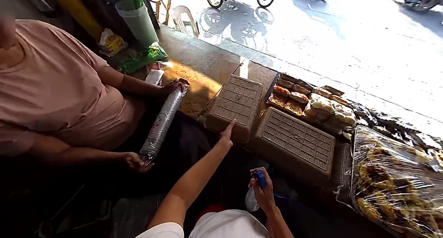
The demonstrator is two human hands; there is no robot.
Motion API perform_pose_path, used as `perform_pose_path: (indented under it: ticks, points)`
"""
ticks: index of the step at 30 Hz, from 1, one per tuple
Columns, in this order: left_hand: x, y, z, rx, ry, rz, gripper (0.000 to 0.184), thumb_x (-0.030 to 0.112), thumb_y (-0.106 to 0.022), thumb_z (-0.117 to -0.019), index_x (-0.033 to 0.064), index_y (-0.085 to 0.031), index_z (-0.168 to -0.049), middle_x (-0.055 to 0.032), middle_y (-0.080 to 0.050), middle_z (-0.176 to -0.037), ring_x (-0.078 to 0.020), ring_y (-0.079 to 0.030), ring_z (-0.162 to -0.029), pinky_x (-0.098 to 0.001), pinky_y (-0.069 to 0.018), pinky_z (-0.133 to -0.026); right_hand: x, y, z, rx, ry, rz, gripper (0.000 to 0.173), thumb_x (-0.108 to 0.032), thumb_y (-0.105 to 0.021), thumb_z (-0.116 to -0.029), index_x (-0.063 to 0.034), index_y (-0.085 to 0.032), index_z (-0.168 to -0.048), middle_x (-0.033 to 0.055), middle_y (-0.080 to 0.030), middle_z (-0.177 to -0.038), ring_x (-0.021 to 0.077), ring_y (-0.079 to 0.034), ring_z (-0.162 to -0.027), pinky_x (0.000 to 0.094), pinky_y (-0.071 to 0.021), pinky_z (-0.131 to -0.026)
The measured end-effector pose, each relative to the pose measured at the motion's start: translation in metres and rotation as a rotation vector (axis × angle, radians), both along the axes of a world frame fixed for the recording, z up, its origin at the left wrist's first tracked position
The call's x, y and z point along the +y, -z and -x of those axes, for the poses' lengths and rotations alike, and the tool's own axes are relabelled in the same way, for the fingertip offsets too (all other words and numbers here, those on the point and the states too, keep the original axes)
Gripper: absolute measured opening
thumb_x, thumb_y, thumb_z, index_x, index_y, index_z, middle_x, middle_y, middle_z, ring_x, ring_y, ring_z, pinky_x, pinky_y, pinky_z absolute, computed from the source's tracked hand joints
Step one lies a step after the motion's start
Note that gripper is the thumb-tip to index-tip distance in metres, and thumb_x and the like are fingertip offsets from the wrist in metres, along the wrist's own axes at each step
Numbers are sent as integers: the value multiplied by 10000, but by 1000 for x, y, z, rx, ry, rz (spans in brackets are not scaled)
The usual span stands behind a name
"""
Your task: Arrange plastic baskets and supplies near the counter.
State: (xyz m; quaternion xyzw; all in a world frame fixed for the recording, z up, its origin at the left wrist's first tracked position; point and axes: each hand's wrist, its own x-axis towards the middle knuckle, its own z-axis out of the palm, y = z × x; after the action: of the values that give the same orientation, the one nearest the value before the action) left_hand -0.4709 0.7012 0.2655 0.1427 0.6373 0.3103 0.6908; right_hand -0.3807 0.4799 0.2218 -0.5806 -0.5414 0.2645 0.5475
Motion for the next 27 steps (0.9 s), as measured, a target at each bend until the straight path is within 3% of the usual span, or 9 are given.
perform_pose_path:
  ticks: [3,6,9,12,15,17,21,24,27]
  points:
    - [-7,7,12,-32,-93,30,899,505,-735,-914,0,-328,-1535,-245,-383,-1558,-370,-387,-1432,-572,-369,-1132,12,8,-1,41,5,142,539,-355,-542,-988,161,-594,-1138,100,-619,-891,4,-586,-616,166,-538,-599]
    - [-35,13,32,-40,-168,23,829,533,-570,-1011,38,-237,-1587,-219,-259,-1642,-363,-269,-1514,-591,-284,-1189,28,19,-6,149,36,281,524,-337,-494,-1014,152,-574,-1184,39,-636,-775,23,-591,-563,206,-554,-587]
    - [-102,35,57,30,84,-143,725,347,-566,-1052,15,-222,-1597,-252,-323,-1610,-379,-337,-1482,-562,-320,-1177,41,26,-6,309,95,361,397,-237,-451,-1048,127,-572,-1152,13,-625,-673,56,-600,-514,238,-568,-556]
    - [-162,59,71,86,533,-352,1057,311,-794,-866,-23,-119,-1608,-292,-378,-1569,-382,-430,-1439,-480,-406,-1165,57,26,-1,441,109,406,399,-256,-458,-1070,119,-569,-1150,58,-620,-678,116,-605,-530,299,-573,-578]
    - [-182,84,63,133,483,-383,968,333,-726,-929,-43,-140,-1601,-321,-401,-1541,-409,-449,-1418,-514,-408,-1155,71,22,4,490,88,373,448,-311,-483,-1061,106,-549,-1213,84,-630,-717,141,-614,-549,326,-581,-591]
    - [-180,80,53,255,305,-444,767,287,-654,-1008,-72,-261,-1560,-325,-464,-1489,-418,-495,-1369,-537,-427,-1118,71,18,5,495,82,337,446,-311,-490,-1052,103,-549,-1208,67,-626,-692,125,-607,-529,307,-574,-577]
    - [-139,60,41,603,251,-1066,588,129,-718,-868,-131,-539,-1364,-299,-596,-1345,-385,-596,-1255,-483,-476,-1078,54,18,-7,508,98,299,428,-303,-496,-1045,101,-548,-1175,29,-611,-638,94,-603,-510,276,-571,-567]
    - [-82,20,29,762,521,-1343,585,99,-765,-837,-96,-580,-1356,-263,-596,-1389,-401,-562,-1322,-547,-415,-1141,43,24,-14,515,158,248,407,-281,-497,-1034,104,-549,-1152,8,-601,-615,79,-604,-494,262,-575,-552]
    - [-35,-8,12,935,1048,-1156,725,273,-702,-949,9,-400,-1553,-192,-387,-1613,-352,-334,-1516,-636,-147,-1232,29,23,-17,533,231,167,361,-241,-503,-1020,102,-550,-1126,-13,-600,-624,51,-599,-499,229,-567,-546]
